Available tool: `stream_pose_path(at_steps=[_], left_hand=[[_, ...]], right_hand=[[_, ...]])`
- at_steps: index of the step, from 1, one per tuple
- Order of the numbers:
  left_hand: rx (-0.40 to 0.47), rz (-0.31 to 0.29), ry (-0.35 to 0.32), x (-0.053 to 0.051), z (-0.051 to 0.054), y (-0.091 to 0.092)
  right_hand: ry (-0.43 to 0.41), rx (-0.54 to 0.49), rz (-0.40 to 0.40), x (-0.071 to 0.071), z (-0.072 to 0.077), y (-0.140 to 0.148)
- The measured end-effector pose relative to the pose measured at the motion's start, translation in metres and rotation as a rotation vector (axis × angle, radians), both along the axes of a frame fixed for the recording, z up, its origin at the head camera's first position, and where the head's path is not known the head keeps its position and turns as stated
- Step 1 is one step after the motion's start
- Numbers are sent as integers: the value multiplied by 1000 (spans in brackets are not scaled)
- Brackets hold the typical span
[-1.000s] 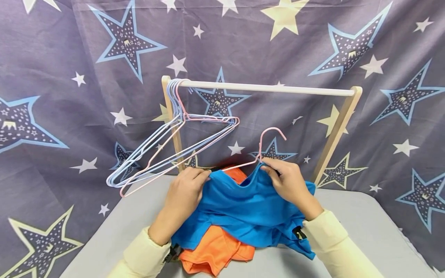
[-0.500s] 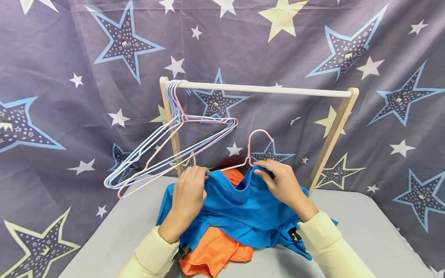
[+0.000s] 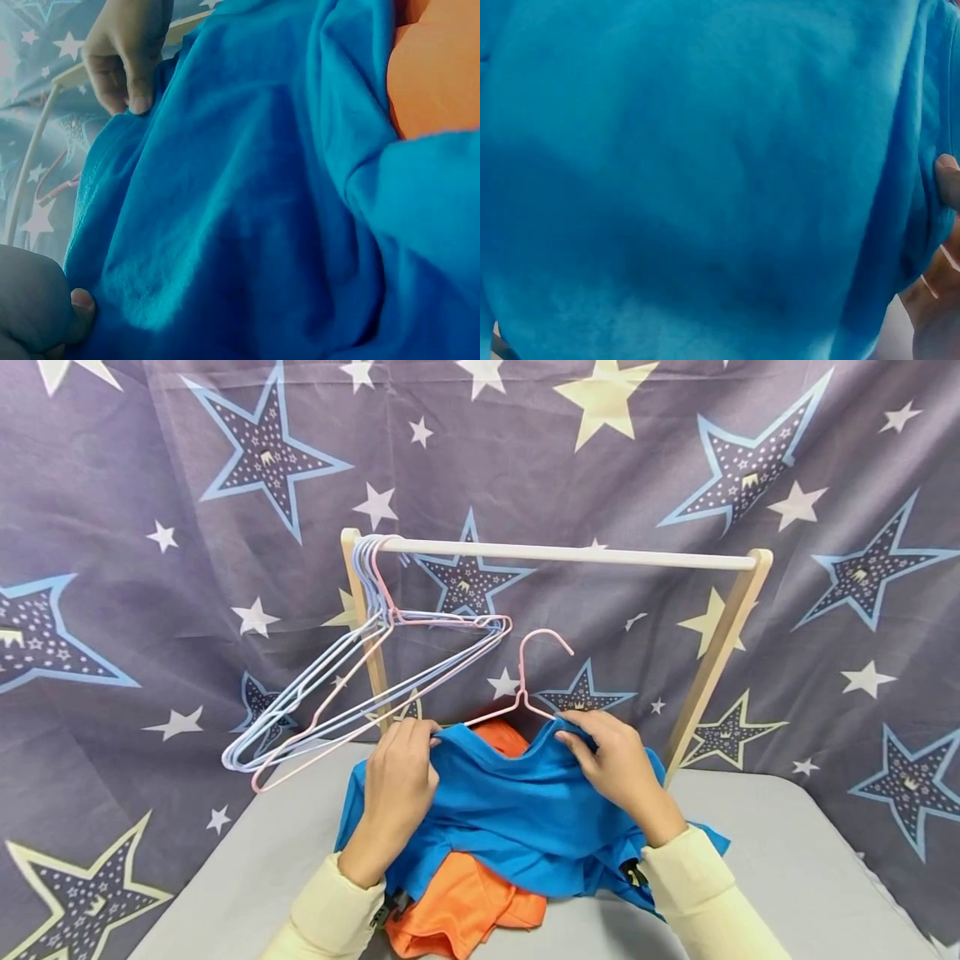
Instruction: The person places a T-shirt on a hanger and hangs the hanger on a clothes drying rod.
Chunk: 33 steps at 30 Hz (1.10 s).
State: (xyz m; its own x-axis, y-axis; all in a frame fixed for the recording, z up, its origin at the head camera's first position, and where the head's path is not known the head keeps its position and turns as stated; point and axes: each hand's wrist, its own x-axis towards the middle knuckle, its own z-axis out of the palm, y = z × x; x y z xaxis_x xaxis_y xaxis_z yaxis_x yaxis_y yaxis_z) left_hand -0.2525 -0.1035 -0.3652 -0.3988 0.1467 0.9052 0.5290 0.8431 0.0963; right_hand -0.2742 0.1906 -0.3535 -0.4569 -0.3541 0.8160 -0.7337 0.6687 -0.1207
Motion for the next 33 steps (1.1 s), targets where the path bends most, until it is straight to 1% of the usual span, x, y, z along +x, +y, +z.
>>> stream_pose_path(at_steps=[3,5,10,14,17,20,26,29,33], left_hand=[[9,0,-4,-1,-1,1],[15,1,-12,0,-2,0],[35,9,-21,-1,-3,-1],[46,14,-18,-2,-4,-1],[53,11,-14,-3,-6,-1],[63,12,-10,-3,-8,-2],[76,16,-8,-4,-9,-5],[78,16,-4,-4,-8,-5],[69,12,2,-5,-7,-4]], right_hand=[[15,16,-40,1,-5,5],[22,5,-57,2,-8,8],[4,-68,-76,3,-17,17],[-11,-147,-79,3,-28,22],[0,-203,-95,1,-36,25],[12,-237,-106,-1,-40,28],[22,-238,-99,-6,-39,35],[-5,-219,-91,-6,-39,38],[-45,-166,-89,-2,-39,41]])
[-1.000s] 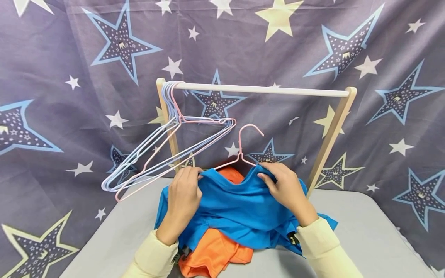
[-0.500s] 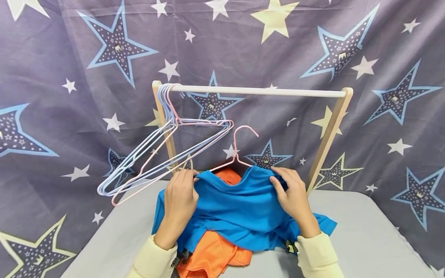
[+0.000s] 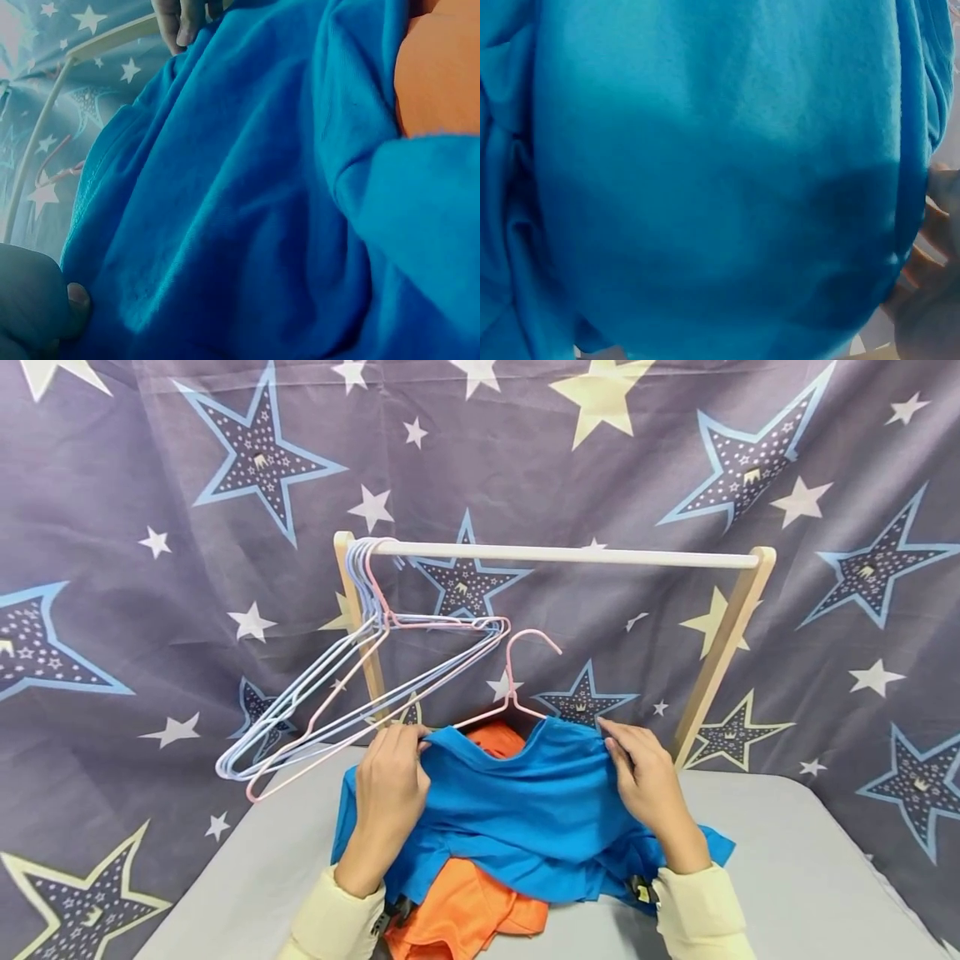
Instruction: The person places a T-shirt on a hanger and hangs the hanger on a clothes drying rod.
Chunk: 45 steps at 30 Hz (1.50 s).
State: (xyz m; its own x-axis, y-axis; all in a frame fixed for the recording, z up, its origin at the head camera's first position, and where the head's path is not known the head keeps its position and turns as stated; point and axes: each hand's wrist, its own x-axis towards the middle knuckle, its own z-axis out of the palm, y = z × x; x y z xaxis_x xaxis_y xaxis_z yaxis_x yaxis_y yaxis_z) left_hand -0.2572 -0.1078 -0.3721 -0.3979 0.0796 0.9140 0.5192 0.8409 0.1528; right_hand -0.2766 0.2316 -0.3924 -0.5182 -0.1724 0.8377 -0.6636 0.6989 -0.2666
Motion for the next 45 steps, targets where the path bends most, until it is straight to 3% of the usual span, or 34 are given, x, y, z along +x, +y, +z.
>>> stream_pose_path(at_steps=[6,12,21,28,38,45], left_hand=[[-7,-5,10,1,2,3],[-1,-9,23,2,2,1],[-13,-20,24,1,0,-4],[-17,-22,21,0,0,-6],[-16,-9,5,2,3,-8],[-21,-6,-3,3,4,-10]], right_hand=[[1,45,13,6,3,3],[-10,19,17,8,4,0],[-38,71,126,5,2,-5],[-56,86,95,6,0,-4],[91,58,102,4,4,-6],[110,134,46,8,7,-1]])
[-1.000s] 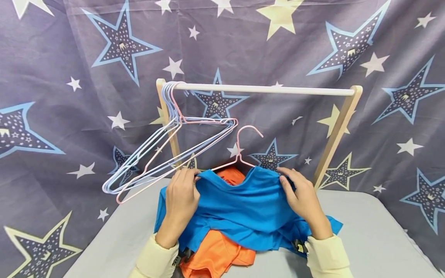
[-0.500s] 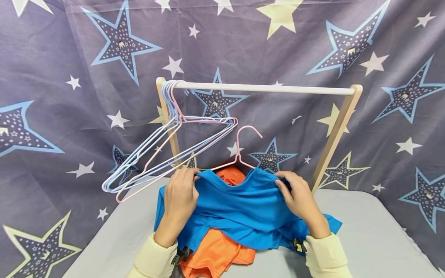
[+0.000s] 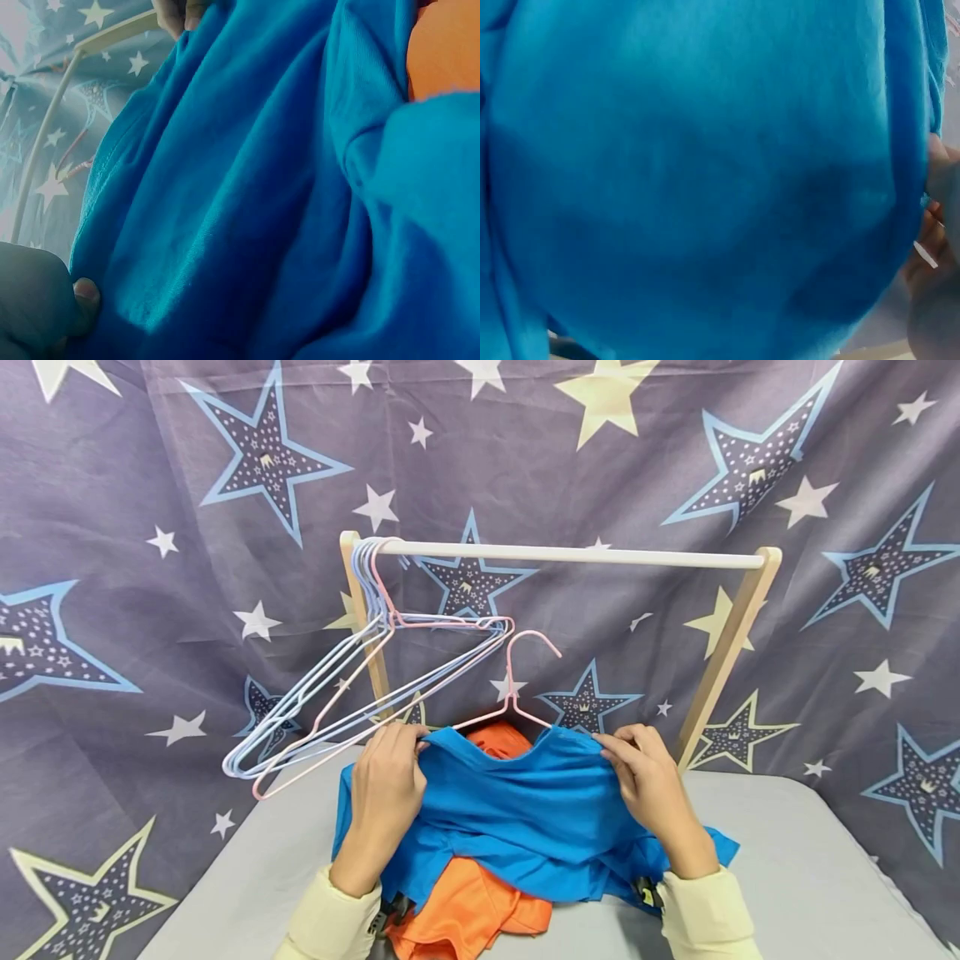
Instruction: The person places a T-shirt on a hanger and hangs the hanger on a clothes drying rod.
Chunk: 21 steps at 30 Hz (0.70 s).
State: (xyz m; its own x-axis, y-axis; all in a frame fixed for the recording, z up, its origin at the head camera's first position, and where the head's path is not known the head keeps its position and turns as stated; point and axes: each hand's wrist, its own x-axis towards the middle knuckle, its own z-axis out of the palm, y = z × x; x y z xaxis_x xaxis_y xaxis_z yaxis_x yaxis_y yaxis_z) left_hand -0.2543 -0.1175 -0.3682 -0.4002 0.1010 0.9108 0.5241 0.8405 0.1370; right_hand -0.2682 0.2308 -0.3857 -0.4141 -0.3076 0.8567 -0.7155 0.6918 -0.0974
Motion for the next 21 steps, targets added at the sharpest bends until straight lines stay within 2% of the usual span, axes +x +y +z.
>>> stream_pose_path(at_steps=[7,18,21], left_hand=[[2,16,7,-1,0,-2],[7,31,11,0,3,-3],[6,29,16,1,4,-2]], right_hand=[[8,-10,19,4,8,8],[-84,-172,81,12,16,20],[-97,-167,92,15,19,20]])
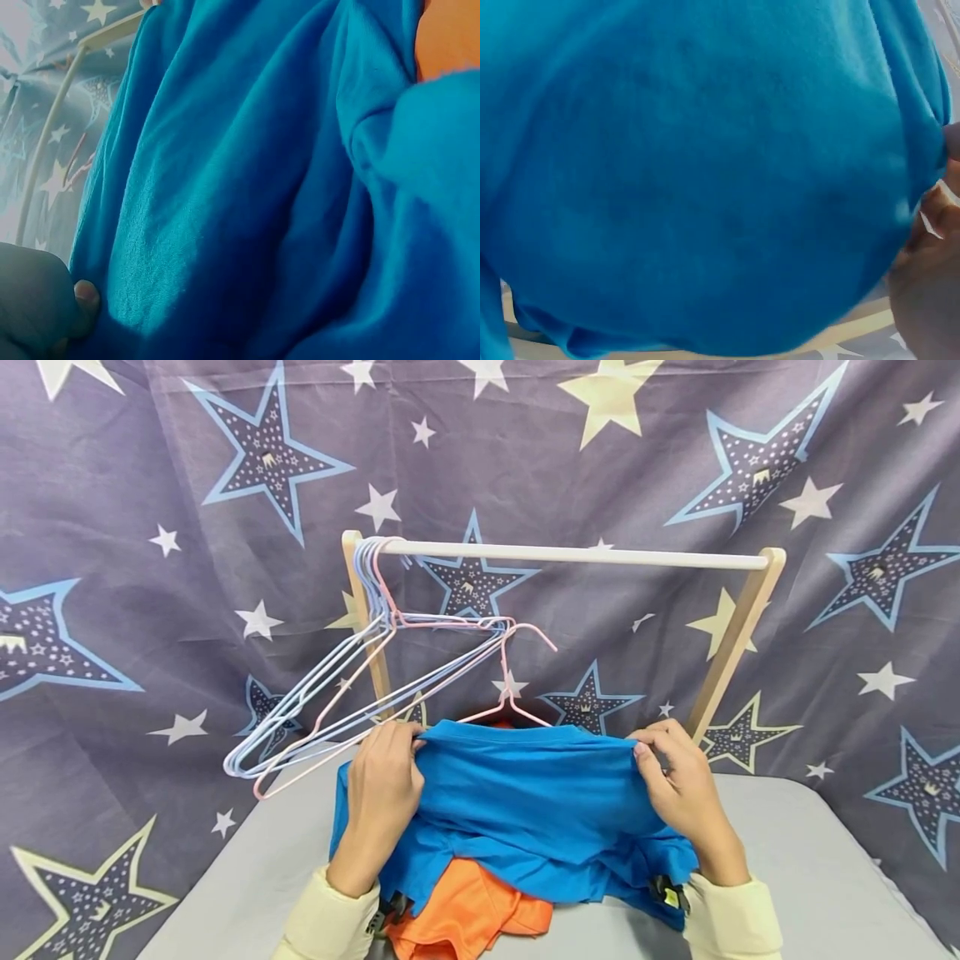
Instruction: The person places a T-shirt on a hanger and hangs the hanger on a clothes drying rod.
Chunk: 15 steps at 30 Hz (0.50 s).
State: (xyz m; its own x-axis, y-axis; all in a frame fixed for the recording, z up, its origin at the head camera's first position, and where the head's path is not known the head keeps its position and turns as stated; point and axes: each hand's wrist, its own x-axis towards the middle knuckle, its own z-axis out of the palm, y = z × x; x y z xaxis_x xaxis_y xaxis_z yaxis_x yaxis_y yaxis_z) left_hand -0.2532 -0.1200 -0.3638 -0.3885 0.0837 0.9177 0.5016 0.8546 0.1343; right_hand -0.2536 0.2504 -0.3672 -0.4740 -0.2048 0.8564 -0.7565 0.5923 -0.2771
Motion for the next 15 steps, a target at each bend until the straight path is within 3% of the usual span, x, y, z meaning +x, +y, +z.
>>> stream_pose_path(at_steps=[6,11,15], left_hand=[[12,9,3,1,2,-1],[13,9,15,1,3,-3],[14,13,18,2,4,-5]], right_hand=[[29,74,19,3,5,1],[18,73,27,6,6,9],[79,56,17,10,10,17]])
